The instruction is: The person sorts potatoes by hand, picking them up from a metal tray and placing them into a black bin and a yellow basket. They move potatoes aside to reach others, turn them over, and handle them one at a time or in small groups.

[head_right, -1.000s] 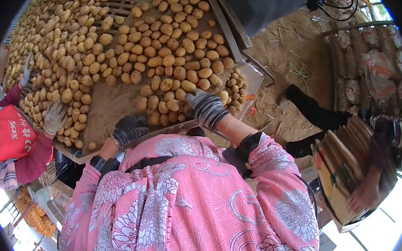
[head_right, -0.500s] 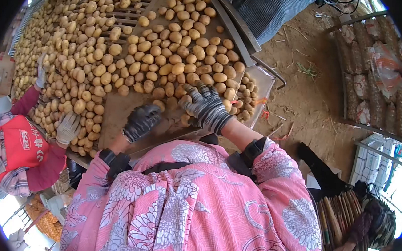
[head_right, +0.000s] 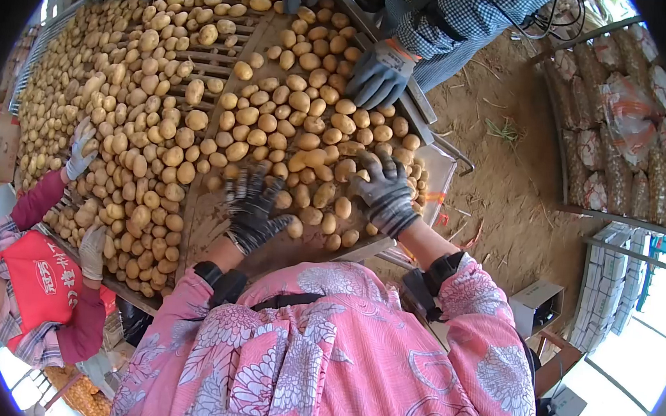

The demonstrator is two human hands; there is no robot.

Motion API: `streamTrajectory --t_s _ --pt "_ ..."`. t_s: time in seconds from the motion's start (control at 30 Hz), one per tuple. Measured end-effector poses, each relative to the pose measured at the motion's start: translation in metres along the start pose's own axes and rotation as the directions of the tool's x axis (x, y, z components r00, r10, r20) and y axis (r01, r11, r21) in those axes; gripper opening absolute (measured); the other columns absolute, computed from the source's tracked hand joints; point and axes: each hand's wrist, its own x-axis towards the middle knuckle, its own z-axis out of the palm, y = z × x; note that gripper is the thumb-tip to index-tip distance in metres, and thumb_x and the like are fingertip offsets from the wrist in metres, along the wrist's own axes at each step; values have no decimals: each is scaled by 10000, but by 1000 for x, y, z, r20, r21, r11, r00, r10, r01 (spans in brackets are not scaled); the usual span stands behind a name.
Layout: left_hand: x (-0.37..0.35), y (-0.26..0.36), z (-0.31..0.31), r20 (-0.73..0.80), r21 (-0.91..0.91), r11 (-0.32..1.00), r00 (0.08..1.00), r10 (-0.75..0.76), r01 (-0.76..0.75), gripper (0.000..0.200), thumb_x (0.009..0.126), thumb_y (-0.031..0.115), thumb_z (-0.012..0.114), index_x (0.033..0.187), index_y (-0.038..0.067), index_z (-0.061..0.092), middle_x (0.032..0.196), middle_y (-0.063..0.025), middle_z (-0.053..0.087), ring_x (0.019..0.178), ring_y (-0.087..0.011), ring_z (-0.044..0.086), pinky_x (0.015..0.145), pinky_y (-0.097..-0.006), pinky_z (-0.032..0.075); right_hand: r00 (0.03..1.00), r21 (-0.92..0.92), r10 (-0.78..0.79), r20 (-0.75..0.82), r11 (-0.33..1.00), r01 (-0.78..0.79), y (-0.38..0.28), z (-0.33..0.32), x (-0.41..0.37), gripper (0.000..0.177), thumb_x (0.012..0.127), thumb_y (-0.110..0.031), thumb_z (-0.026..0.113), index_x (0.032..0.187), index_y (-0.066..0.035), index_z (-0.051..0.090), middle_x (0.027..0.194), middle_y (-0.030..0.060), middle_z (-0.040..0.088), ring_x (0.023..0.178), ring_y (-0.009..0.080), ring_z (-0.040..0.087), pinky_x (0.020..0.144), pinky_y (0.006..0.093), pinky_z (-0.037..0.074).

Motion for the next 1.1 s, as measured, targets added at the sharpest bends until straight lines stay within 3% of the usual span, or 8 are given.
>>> streamTrajectory --t_s 0.13,0.3,0.5,0.6,0.77,0.83,0.97,1.1 --pt "21 14 18 -145 -178 953 965 220 -245 870 640 543 722 1380 218 400 1479 -151 233 1353 -450 173 1065 -616 154 991 42 -92 -95 994 96 -28 -24 101 439 768 -331 653 1182 -224 554 1383 115 380 1280 358 351 993 505 350" --pt "32 -8 10 -285 -132 892 879 384 -432 668 705 468 700 1286 194 515 1454 -147 279 1330 -390 266 1059 -610 170 988 97 -8 155 995 -7 -42 -11 198 584 799 -344 621 1340 -199 454 1435 144 343 1330 375 303 1058 499 256" --pt "59 -73 -17 -361 -13 1000 933 19 -25 673 801 453 624 1369 163 411 1454 -199 279 1317 -414 265 1073 -567 169 986 69 -162 44 985 159 -34 16 111 556 799 -441 615 1299 -238 482 1459 99 304 1347 359 260 1071 542 217" --pt "82 -70 -11 -179 95 990 980 -84 102 692 838 516 533 1412 177 349 1485 -200 214 1343 -429 204 1079 -591 100 974 125 -217 61 970 208 -23 14 58 474 807 -410 602 1249 -259 521 1426 58 352 1313 358 317 1036 550 270" --pt "70 0 4 -90 109 977 977 192 -182 708 815 561 535 1397 191 379 1492 -176 201 1347 -433 189 1063 -646 43 967 143 -224 -122 960 241 5 35 -13 346 812 -359 588 1133 -232 609 1320 92 484 1202 406 440 1005 556 332" --pt "57 25 1 80 -84 966 964 252 -245 688 798 569 548 1365 197 429 1482 -152 230 1344 -431 193 1063 -643 55 997 128 -67 49 990 61 7 16 -21 357 776 -342 616 1101 -196 637 1307 122 490 1178 401 452 1012 556 325" --pt "33 30 -6 34 -182 876 887 460 -447 692 762 575 585 1331 199 471 1463 -147 259 1339 -426 209 1060 -646 69 979 119 115 167 984 -136 -6 1 -28 488 721 -358 663 1179 -209 588 1298 130 470 1233 402 388 1030 553 289" --pt "-22 -23 -15 -20 -58 886 887 460 -461 844 649 636 646 1352 219 435 1457 -142 265 1344 -429 208 1032 -668 143 988 158 -148 52 978 138 -41 20 -42 538 713 -319 665 1236 -301 538 1413 92 381 1285 393 351 1032 586 273"
